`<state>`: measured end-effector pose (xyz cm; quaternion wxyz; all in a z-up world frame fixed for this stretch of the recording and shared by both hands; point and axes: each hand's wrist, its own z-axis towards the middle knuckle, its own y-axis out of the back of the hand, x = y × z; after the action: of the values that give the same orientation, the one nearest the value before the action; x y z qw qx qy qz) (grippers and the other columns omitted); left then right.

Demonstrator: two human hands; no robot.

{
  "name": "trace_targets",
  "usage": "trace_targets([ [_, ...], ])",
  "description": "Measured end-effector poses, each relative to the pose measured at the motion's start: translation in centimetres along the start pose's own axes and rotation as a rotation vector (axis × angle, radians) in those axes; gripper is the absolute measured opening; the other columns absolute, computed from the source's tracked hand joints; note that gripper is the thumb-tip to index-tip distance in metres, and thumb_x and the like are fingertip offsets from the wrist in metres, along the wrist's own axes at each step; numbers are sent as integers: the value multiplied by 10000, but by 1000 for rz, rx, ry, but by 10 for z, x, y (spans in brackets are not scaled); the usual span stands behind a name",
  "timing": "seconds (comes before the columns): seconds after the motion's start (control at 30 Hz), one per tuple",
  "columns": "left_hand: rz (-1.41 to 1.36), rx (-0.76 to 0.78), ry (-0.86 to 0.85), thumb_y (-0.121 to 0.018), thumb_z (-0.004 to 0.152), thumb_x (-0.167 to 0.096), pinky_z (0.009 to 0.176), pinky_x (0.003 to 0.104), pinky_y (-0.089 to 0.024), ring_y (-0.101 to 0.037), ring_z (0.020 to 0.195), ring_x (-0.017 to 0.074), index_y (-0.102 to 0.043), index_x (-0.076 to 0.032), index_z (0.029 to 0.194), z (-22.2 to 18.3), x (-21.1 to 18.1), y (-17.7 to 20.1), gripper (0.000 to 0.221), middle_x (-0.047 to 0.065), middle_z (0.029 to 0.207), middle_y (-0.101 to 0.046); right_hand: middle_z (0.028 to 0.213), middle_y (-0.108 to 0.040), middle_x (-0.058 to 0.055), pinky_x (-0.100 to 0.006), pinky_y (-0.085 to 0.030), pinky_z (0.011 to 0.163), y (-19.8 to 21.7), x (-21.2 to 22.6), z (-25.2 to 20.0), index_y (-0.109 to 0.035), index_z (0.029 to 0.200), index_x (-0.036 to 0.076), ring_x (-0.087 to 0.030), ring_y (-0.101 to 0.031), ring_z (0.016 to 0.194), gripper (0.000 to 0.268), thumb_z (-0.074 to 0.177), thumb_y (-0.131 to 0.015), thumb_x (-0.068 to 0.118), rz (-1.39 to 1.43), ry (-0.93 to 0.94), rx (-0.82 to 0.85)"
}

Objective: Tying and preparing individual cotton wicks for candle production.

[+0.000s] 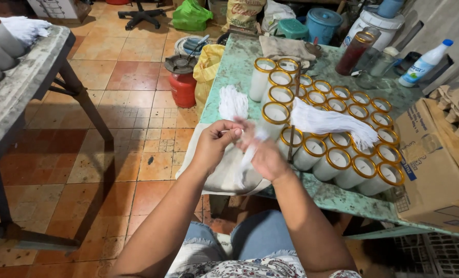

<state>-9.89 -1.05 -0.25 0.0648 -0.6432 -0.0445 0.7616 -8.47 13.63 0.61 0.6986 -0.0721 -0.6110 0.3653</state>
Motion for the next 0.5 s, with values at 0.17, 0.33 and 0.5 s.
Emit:
trace_targets([
  [0.17, 440, 119, -178, -773, 888, -183, 817, 381, -546, -599, 818, 217, -787, -126, 1015, 6, 1, 21, 140, 101, 938, -607, 1668, -289, -81, -430, -261, 1202, 86, -52, -1, -762, 959, 72, -265, -259, 1508, 169, 805, -828, 91, -734, 50, 272],
  [0.33, 541, 146, -265, -730, 922, -181, 835, 448, -556, -670, 866, 299, -773, -93, 1050, -11, -30, 22, 161, 160, 1023, -675, 1722, -143, -127, -493, -95, 1259, 31, 17, -10, -806, 968, 129, -401, -107, 1555, 219, 757, -864, 142, -1096, 138, 352],
  [0.5, 405, 510, -388, -667, 965, -82, 987, 550, -516, -702, 1031, 428, -733, -25, 1082, -16, -38, 23, 145, 242, 1015, -736, 1489, -516, -203, -522, -285, 1185, 25, 9, -5, -795, 821, 63, -411, -351, 1461, 188, 696, -892, 164, -1144, -53, 434],
])
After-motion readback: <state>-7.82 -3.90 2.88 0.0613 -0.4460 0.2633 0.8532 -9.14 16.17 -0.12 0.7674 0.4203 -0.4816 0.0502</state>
